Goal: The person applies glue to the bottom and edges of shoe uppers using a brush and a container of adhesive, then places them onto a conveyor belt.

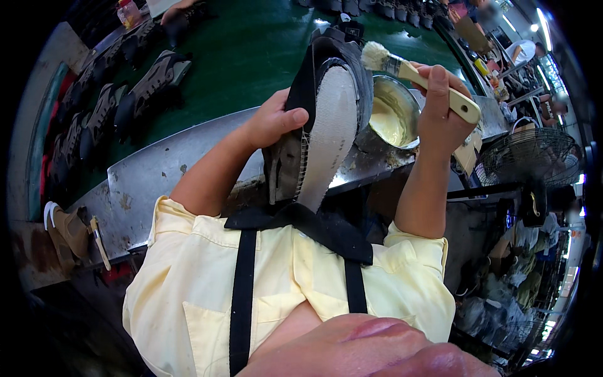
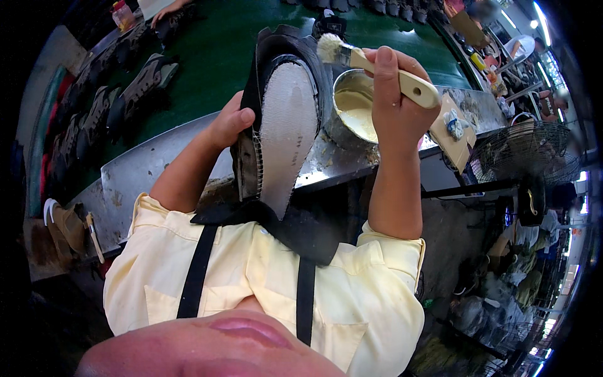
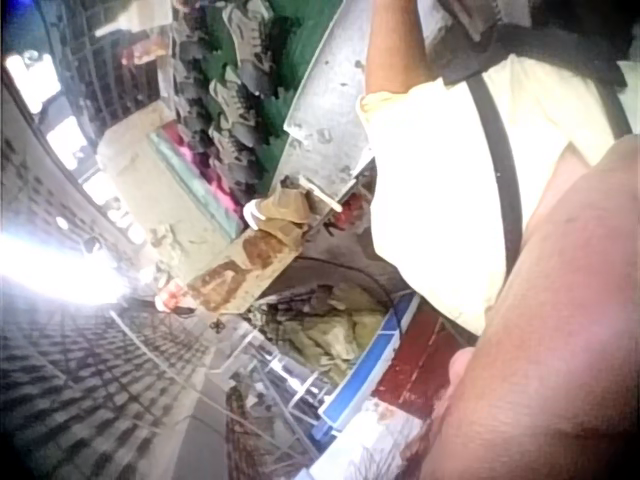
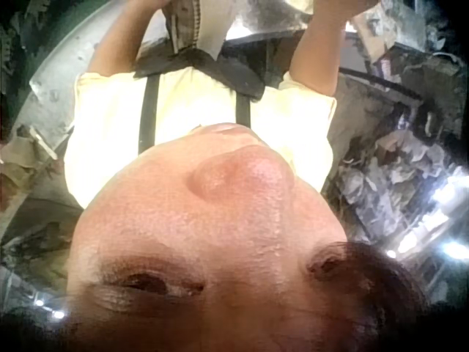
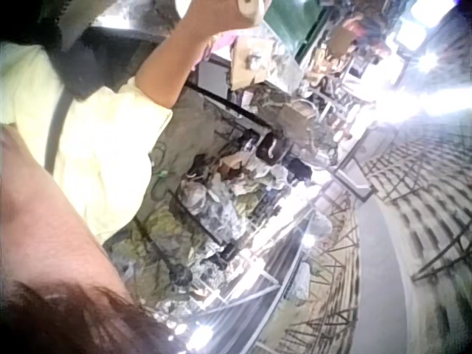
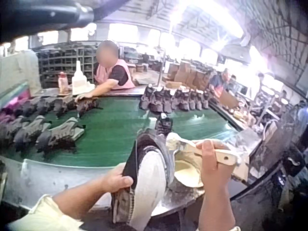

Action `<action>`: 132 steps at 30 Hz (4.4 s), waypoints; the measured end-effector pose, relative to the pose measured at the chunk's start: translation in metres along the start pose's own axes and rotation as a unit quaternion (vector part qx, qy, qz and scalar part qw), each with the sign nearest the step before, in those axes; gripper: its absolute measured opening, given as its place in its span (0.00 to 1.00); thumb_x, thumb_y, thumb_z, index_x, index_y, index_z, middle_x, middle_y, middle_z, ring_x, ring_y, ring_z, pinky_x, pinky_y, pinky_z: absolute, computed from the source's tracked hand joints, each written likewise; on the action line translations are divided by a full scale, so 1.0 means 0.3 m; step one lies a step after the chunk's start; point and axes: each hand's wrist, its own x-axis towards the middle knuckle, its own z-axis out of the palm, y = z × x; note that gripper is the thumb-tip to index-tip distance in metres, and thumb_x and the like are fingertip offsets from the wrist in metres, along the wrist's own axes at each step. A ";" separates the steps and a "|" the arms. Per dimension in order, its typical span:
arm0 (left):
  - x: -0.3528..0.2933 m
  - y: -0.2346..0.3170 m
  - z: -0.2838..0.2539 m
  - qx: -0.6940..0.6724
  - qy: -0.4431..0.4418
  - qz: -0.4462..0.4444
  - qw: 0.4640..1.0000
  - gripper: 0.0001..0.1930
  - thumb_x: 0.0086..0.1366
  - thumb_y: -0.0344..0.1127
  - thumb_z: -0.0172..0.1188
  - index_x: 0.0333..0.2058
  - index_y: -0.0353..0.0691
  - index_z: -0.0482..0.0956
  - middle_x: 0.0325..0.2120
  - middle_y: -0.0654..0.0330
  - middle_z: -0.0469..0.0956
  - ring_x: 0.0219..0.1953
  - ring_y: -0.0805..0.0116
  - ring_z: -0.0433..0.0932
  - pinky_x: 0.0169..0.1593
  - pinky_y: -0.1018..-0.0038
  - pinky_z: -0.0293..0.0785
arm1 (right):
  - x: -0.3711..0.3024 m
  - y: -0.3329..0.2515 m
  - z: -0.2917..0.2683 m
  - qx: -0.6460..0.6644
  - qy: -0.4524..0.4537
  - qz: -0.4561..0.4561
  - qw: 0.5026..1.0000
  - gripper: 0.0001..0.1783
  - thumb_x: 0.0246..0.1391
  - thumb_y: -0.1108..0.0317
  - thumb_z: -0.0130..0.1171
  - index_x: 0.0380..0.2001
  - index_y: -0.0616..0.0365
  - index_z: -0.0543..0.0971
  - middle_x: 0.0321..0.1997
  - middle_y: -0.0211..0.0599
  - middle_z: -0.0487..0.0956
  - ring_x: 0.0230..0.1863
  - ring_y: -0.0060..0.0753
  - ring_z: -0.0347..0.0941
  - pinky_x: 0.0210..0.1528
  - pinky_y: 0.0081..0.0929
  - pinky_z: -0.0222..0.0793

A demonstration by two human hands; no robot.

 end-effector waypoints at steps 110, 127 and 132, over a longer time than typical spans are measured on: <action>0.087 -0.027 0.050 -0.044 -0.067 -0.014 0.997 0.42 0.58 0.69 0.39 0.51 0.30 0.66 0.44 0.53 0.73 0.46 0.67 0.72 0.50 0.73 0.67 | 0.042 0.012 -0.016 -0.096 -0.023 -0.149 0.984 0.06 0.50 0.68 0.60 0.26 0.59 0.79 0.25 0.33 0.80 0.24 0.21 0.75 0.25 0.15 0.68; 0.055 -0.087 -0.058 0.000 -0.009 0.014 1.000 0.45 0.48 0.70 0.54 0.49 0.30 0.66 0.42 0.57 0.72 0.44 0.71 0.69 0.49 0.76 0.64 | -0.241 -0.078 -0.189 -0.123 -0.096 0.001 0.988 0.07 0.50 0.76 0.52 0.21 0.66 0.76 0.25 0.45 0.79 0.27 0.33 0.76 0.33 0.23 0.70; 0.043 -0.045 -0.066 0.025 -0.007 -0.001 1.000 0.45 0.40 0.60 0.68 0.50 0.31 0.65 0.43 0.58 0.71 0.45 0.70 0.67 0.51 0.75 0.62 | -0.283 -0.014 -0.237 -0.052 -0.015 0.078 0.996 0.11 0.52 0.71 0.50 0.21 0.66 0.76 0.27 0.47 0.79 0.29 0.33 0.75 0.37 0.25 0.68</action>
